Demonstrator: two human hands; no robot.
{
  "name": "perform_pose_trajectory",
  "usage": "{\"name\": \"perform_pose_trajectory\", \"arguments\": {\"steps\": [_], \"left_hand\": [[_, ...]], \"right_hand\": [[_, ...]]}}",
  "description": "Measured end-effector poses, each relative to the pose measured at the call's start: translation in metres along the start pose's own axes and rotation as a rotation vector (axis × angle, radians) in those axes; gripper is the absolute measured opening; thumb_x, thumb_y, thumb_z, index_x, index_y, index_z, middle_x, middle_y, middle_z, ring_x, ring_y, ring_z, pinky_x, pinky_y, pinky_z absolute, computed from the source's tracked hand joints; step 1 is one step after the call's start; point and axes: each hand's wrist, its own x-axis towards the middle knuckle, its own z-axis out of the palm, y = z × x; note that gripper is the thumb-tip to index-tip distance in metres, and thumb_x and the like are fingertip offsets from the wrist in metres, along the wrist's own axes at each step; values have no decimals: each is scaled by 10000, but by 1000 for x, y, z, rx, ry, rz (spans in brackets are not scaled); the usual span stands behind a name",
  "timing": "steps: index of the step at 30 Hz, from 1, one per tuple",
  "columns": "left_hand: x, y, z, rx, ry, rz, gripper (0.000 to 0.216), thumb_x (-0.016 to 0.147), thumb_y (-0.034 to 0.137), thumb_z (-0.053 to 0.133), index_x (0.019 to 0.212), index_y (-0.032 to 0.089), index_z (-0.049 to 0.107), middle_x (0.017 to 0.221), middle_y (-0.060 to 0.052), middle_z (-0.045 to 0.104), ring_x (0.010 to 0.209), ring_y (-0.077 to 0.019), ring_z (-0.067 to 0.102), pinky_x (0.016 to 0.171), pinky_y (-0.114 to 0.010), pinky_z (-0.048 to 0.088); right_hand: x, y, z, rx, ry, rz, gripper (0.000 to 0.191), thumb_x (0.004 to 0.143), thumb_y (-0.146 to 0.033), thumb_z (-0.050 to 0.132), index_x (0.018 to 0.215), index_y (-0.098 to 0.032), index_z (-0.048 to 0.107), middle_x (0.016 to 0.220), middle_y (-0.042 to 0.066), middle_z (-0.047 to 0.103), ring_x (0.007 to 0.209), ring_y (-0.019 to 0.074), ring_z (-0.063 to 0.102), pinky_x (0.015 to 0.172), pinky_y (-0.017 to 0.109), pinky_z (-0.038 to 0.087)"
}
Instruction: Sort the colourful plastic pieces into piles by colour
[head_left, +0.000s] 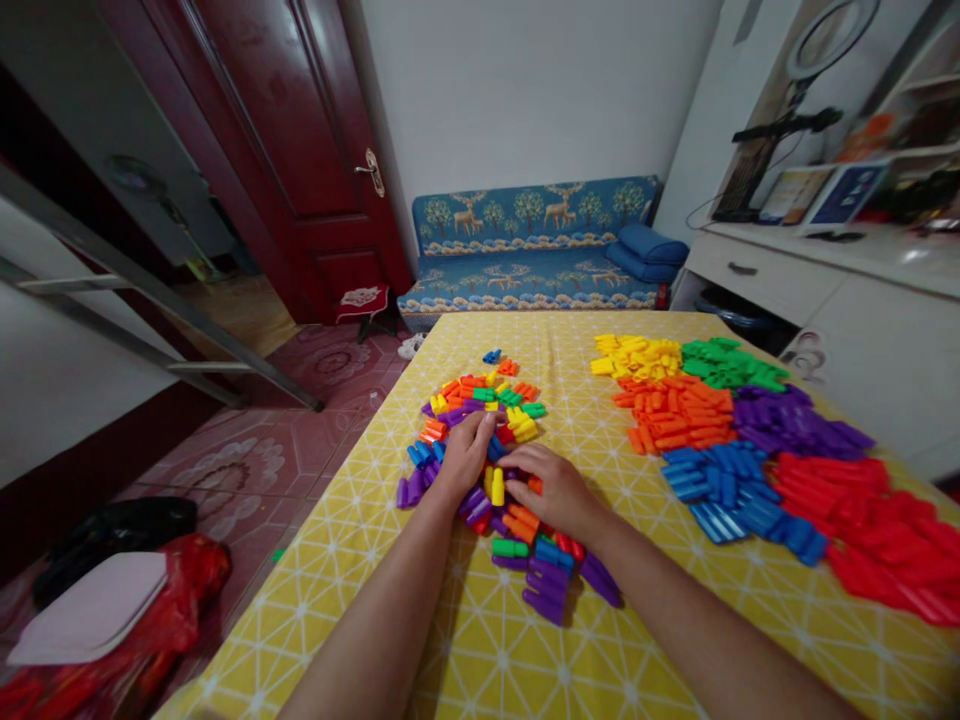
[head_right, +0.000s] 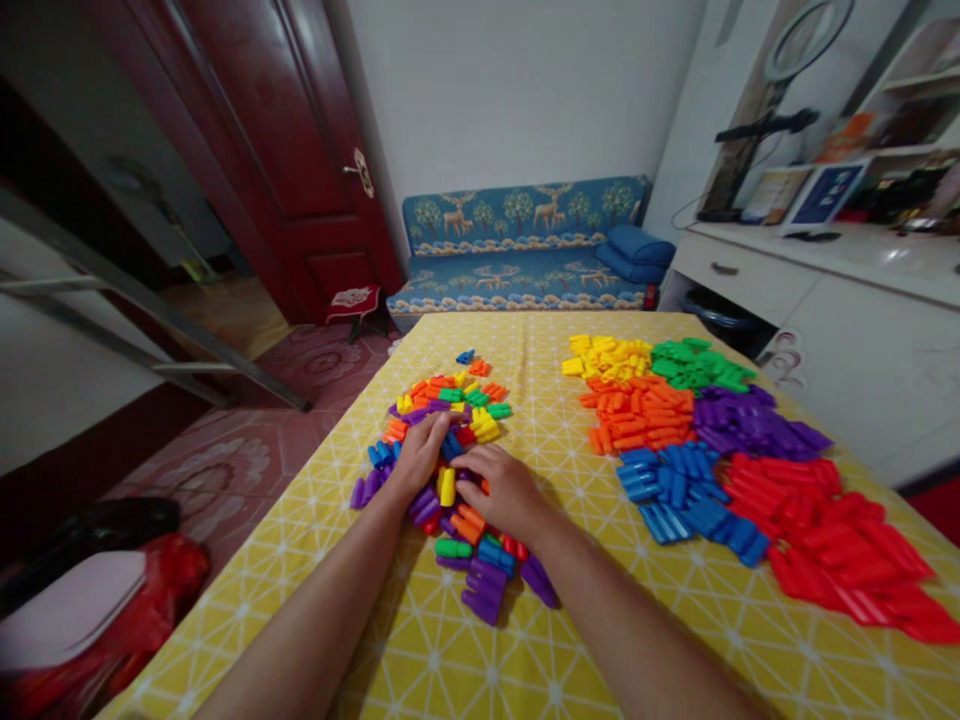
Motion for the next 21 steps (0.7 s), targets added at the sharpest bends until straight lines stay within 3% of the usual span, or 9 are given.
{"name": "perform_pose_trajectory", "arguments": {"steps": [2, 4, 7, 9, 11, 15, 18, 21], "left_hand": [[0, -1, 0, 6, -3, 30, 406, 967, 432, 403, 1004, 172, 713, 1031, -69, 727, 990, -206, 656, 904, -329, 496], [-1, 0, 0, 37, -1, 78, 340, 941, 406, 474, 953, 176, 724, 980, -69, 732, 939, -202, 661, 866, -323, 500], [-3, 4, -2, 187, -13, 175, 247, 896, 362, 562, 842, 194, 735, 865, -59, 731, 859, -199, 646, 840, -339, 486], [-4, 9, -5, 349, -87, 236, 198, 862, 363, 613, 815, 223, 745, 849, -52, 727, 877, -215, 626, 865, -371, 460], [-4, 14, -9, 506, -195, 271, 174, 803, 403, 680, 857, 257, 757, 901, -53, 726, 936, -247, 606, 890, -408, 435], [-4, 19, -11, 704, -326, 250, 327, 675, 446, 783, 965, 295, 754, 1035, -72, 702, 1055, -317, 568, 908, -464, 414], [-4, 20, -9, 743, -337, 225, 322, 664, 353, 804, 977, 306, 746, 1028, -64, 702, 1061, -310, 568, 930, -468, 400], [-4, 21, -7, 714, -260, 236, 258, 730, 303, 760, 986, 289, 735, 996, -54, 716, 1021, -281, 580, 980, -481, 364]], "right_hand": [[1, 2, 1, -11, 34, 1, 168, 806, -166, 612, 935, -237, 693, 944, 28, 687, 946, 182, 619, 885, 344, 485], [2, 6, -1, -1, 158, 34, 107, 822, -190, 593, 883, -225, 672, 886, 23, 688, 874, 174, 626, 838, 329, 488], [1, 19, -7, 47, 419, 198, 129, 863, -270, 547, 896, -205, 652, 866, 34, 687, 772, 161, 629, 720, 289, 502], [0, 33, -11, 68, 474, 322, 180, 860, -331, 550, 898, -190, 655, 854, 42, 696, 722, 162, 640, 664, 278, 506], [-1, 45, -13, 69, 439, 410, 218, 849, -373, 560, 891, -185, 662, 827, 42, 704, 695, 167, 655, 644, 279, 513], [-1, 53, -11, 30, 351, 455, 218, 842, -383, 567, 909, -208, 678, 825, 26, 718, 704, 167, 674, 642, 276, 520], [-1, 47, -8, 62, 273, 420, 221, 817, -354, 608, 971, -217, 687, 865, 22, 724, 728, 161, 676, 681, 284, 534], [-1, 43, -5, 66, 173, 317, 312, 764, -293, 675, 1073, -246, 684, 1004, 26, 722, 880, 184, 676, 819, 331, 535]]}}
